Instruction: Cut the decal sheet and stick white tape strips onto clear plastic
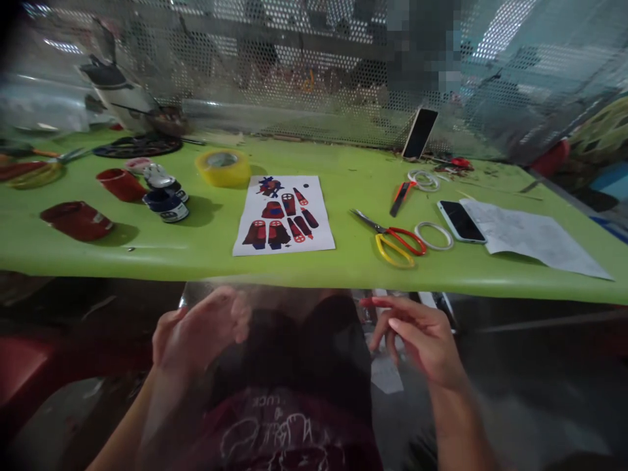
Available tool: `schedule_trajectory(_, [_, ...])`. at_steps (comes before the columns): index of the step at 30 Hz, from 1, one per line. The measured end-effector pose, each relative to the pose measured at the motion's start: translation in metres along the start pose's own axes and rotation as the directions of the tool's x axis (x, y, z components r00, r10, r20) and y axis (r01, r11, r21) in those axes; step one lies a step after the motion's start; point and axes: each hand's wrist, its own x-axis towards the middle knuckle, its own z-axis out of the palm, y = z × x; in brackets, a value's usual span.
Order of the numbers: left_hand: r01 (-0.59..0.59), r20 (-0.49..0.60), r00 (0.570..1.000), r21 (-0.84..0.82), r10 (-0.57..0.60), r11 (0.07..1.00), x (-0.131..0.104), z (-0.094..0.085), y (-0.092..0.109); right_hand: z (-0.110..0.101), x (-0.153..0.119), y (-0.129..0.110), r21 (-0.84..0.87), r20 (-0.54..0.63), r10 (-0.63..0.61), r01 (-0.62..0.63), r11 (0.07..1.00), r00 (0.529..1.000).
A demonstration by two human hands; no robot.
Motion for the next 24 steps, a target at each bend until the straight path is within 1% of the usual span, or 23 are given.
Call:
schedule_trajectory(1, [-0.023,-0.101,0.995,0.01,0.024,1.0,-0.002,-0.003,0.002,-0.001,0.001,0.001,0.002,-0.01,0.003,-0.003,1.0,1.0])
schedule_trajectory(2, [-0.046,-0.199,0.978,0.046,0.054,0.998,-0.004,-0.008,0.003,-0.002,0.001,0.001,-0.001,-0.017,0.003,-0.003,1.0,1.0])
schedule_trajectory(3, [-0.062,-0.279,0.956,0.097,0.087,0.993,-0.006,-0.013,0.005,-0.004,0.001,0.001,-0.008,-0.023,0.0,0.0,1.0,1.0])
schedule_trajectory(4, [-0.071,-0.335,0.935,0.153,0.119,0.986,-0.009,-0.018,0.007,-0.005,0.001,0.001,-0.019,-0.026,-0.003,0.002,1.0,1.0])
schedule_trajectory(5, [-0.072,-0.364,0.92,0.198,0.142,0.977,-0.012,-0.024,0.008,-0.006,0.001,0.0,-0.033,-0.027,-0.005,0.004,0.999,1.0])
schedule_trajectory(7, [-0.041,-0.384,0.91,0.286,0.154,0.957,-0.017,-0.037,0.012,-0.006,0.002,0.0,-0.06,-0.024,-0.007,0.006,0.998,1.0])
schedule_trajectory(8, [-0.011,-0.393,0.906,0.352,0.158,0.936,-0.019,-0.042,0.014,-0.004,0.003,0.0,-0.071,-0.023,-0.007,0.006,0.997,1.0])
schedule_trajectory(9, [0.023,-0.408,0.894,0.456,0.185,0.89,-0.021,-0.047,0.015,-0.002,0.004,0.001,-0.084,-0.029,-0.006,0.003,0.996,1.0])
schedule_trajectory(10, [0.057,-0.421,0.872,0.593,0.249,0.803,-0.023,-0.049,0.016,0.002,0.005,0.001,-0.096,-0.034,-0.005,0.002,0.995,0.999])
schedule_trajectory(11, [0.09,-0.419,0.835,0.744,0.357,0.662,-0.024,-0.05,0.017,0.007,0.007,0.003,-0.108,-0.041,-0.004,0.0,0.994,0.999])
schedule_trajectory(12, [0.131,-0.382,0.782,0.873,0.492,0.469,-0.024,-0.047,0.017,0.013,0.01,0.004,-0.121,-0.048,0.001,-0.007,0.993,0.999])
schedule_trajectory(13, [0.176,-0.301,0.729,0.95,0.615,0.256,-0.024,-0.042,0.016,0.02,0.013,0.005,-0.133,-0.056,0.005,-0.013,0.991,0.998])
schedule_trajectory(14, [0.225,-0.188,0.682,0.974,0.706,0.042,-0.025,-0.033,0.014,0.027,0.016,0.005,-0.138,-0.056,0.006,-0.013,0.99,0.998])
schedule_trajectory(15, [0.264,-0.078,0.667,0.955,0.741,-0.137,-0.026,-0.023,0.012,0.033,0.019,0.005,-0.133,-0.053,-0.002,-0.005,0.991,0.999])
schedule_trajectory(16, [0.265,0.014,0.69,0.925,0.723,-0.271,-0.027,-0.012,0.011,0.039,0.023,0.004,-0.122,-0.054,-0.016,0.009,0.992,0.998])
schedule_trajectory(17, [0.253,0.09,0.719,0.889,0.689,-0.381,-0.03,-0.001,0.009,0.045,0.026,0.003,-0.108,-0.062,-0.034,0.027,0.994,0.998])
schedule_trajectory(18, [0.246,0.148,0.738,0.85,0.659,-0.467,-0.033,0.01,0.007,0.049,0.03,0.001,-0.091,-0.07,-0.054,0.047,0.995,0.996])
schedule_trajectory(19, [0.23,0.19,0.753,0.821,0.63,-0.522,-0.036,0.02,0.006,0.052,0.033,-0.001,-0.074,-0.083,-0.069,0.063,0.995,0.994])
schedule_trajectory(21, [0.188,0.257,0.768,0.786,0.587,-0.589,-0.041,0.034,0.003,0.058,0.039,-0.004,-0.044,-0.115,-0.083,0.078,0.996,0.99])
schedule_trajectory(22, [0.148,0.295,0.773,0.777,0.562,-0.612,-0.042,0.039,0.001,0.061,0.042,-0.005,-0.023,-0.122,-0.079,0.076,0.997,0.989])
schedule_trajectory(24, [0.024,0.393,0.785,0.753,0.479,-0.657,-0.04,0.048,-0.006,0.071,0.047,-0.003,0.023,-0.116,-0.053,0.056,0.998,0.992])
